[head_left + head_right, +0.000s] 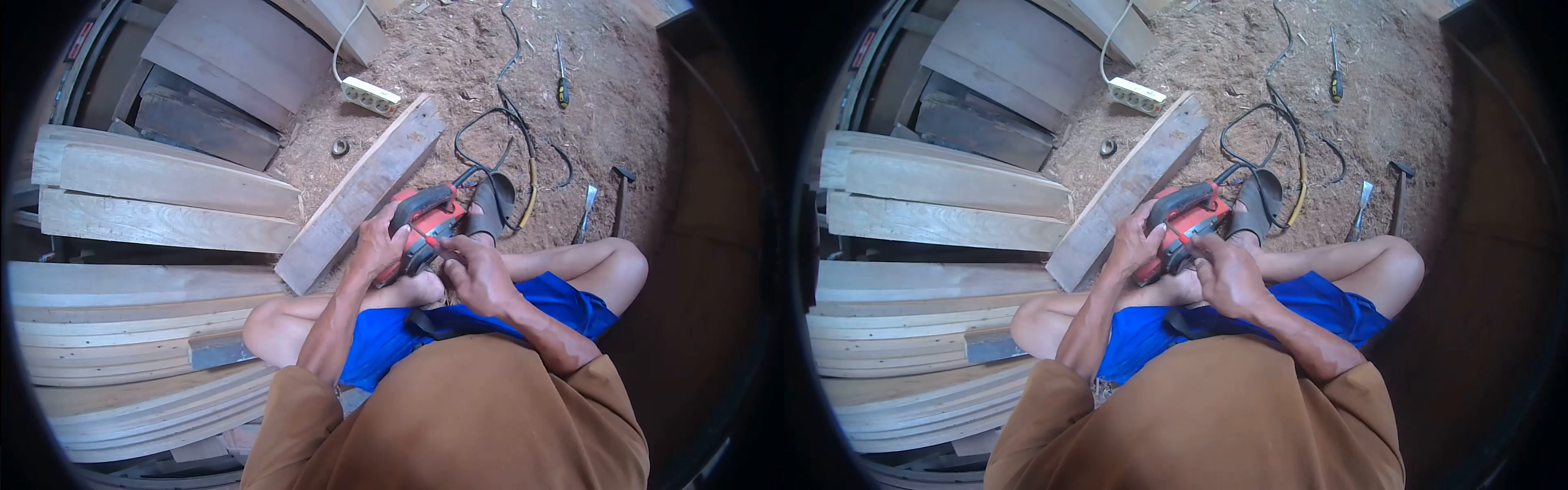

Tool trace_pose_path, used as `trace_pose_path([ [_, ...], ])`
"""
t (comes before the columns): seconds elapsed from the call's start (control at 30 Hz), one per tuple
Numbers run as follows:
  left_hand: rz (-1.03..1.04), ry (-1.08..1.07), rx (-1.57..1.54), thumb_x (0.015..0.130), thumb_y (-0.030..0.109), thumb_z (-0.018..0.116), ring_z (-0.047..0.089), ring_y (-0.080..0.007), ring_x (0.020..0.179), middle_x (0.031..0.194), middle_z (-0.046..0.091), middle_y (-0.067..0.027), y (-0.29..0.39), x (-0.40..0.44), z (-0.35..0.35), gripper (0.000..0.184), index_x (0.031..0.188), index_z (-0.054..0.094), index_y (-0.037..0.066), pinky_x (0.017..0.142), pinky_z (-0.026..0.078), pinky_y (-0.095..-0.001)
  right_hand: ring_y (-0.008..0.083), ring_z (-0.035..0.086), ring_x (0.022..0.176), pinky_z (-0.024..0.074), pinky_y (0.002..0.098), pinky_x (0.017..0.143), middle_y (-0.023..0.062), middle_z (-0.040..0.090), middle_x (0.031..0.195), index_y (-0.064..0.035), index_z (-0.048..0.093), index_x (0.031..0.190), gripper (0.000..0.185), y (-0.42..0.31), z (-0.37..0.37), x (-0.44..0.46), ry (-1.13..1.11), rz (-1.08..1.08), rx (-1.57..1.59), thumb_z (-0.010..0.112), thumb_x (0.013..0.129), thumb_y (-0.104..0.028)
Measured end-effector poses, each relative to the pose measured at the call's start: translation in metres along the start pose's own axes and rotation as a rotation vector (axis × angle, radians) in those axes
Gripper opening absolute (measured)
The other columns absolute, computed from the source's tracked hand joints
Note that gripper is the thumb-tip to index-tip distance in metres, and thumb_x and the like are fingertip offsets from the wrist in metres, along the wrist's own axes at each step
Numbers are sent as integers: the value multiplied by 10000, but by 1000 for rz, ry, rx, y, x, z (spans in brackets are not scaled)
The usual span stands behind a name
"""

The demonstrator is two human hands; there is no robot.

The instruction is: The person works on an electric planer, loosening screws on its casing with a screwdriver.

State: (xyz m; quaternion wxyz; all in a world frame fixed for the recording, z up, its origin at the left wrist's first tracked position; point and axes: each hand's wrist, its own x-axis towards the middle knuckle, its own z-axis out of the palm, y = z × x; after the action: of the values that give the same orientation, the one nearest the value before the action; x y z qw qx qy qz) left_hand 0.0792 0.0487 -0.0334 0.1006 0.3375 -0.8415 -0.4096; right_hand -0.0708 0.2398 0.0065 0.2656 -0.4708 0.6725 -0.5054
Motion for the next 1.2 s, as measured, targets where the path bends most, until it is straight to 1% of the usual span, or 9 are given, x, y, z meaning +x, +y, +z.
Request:
trace_pose_path([
  [0.1, -8, 10, -36, 894, 122, 682, 750, -263, 980, 1085, 760, -191, 6, 1, -1, 494, 1376, 641, 20, 902, 571, -380, 177, 625, 542, 498, 350, 483, 121, 727, 846, -32, 650, 1211, 215, 12, -22, 12, -138, 1019, 1142, 612, 1027, -135],
  [0.23, -8, 26, 3, 890, 130, 681, 758, -300, 987, 1094, 762, -198, -5, -1, 3, 493, 1371, 639, 26, 909, 573, -396, 175, 622, 553, 482, 348, 481, 110, 719, 859, -46, 615, 1238, 272, 8, -19, 16, -166, 903, 659, 658, 1008, -185],
  [0.33, 8, 29, 6, 889, 136, 681, 762, -332, 1013, 1095, 759, -218, 1, 3, -1, 498, 1372, 635, 25, 917, 576, -412, 319, 698, 662, 534, 466, 564, 166, 716, 844, -49, 624, 1229, 307, -11, -23, 11, -87, 52, -367, 684, 957, -177],
  [0.43, 30, 35, 22, 884, 135, 685, 761, -370, 1031, 1093, 754, -242, 4, 1, 0, 498, 1367, 636, 24, 919, 580, -435, 422, 715, 773, 551, 546, 656, 215, 718, 859, -58, 632, 1248, 356, -25, -30, 13, -362, 14, -506, 693, 910, -149],
  [0.53, 38, 22, 16, 888, 123, 688, 729, -448, 1026, 1097, 736, -266, 10, 0, -1, 464, 1336, 617, 27, 921, 574, -501, 378, 690, 671, 517, 492, 566, 209, 716, 879, -69, 629, 1284, 340, -3, -28, 7, -243, -35, -300, 667, 960, -165],
  [0.77, 20, 28, 34, 888, 130, 696, 750, -418, 1048, 1111, 755, -253, 14, 1, -2, 488, 1361, 640, 27, 936, 586, -457, 101, 594, 627, 443, 234, 536, 66, 709, 887, -41, 663, 1146, 162, 22, -23, 0, -144, 1070, 1245, 617, 1058, -168],
  [0.97, 0, 75, 53, 894, 133, 690, 750, -413, 1068, 1125, 754, -253, -6, 4, 8, 478, 1357, 643, 24, 945, 584, -454, 152, 654, 664, 511, 328, 561, 96, 715, 905, -11, 635, 1192, 275, 5, -18, 13, -49, 733, 582, 684, 1022, -221],
  [1.07, -18, 38, 33, 891, 137, 687, 752, -405, 1062, 1123, 755, -249, 11, 4, 0, 477, 1354, 648, 27, 944, 582, -450, 279, 713, 700, 549, 461, 613, 141, 718, 893, -10, 625, 1254, 341, 4, -25, 10, -107, -69, -2, 696, 976, -193],
  [1.2, -37, 19, 37, 887, 144, 686, 750, -404, 1059, 1121, 754, -242, 16, 5, -1, 479, 1351, 651, 30, 942, 580, -448, 443, 719, 821, 555, 547, 672, 234, 731, 955, -34, 656, 1275, 374, -15, -27, 6, -283, 71, -358, 646, 903, -57],
])
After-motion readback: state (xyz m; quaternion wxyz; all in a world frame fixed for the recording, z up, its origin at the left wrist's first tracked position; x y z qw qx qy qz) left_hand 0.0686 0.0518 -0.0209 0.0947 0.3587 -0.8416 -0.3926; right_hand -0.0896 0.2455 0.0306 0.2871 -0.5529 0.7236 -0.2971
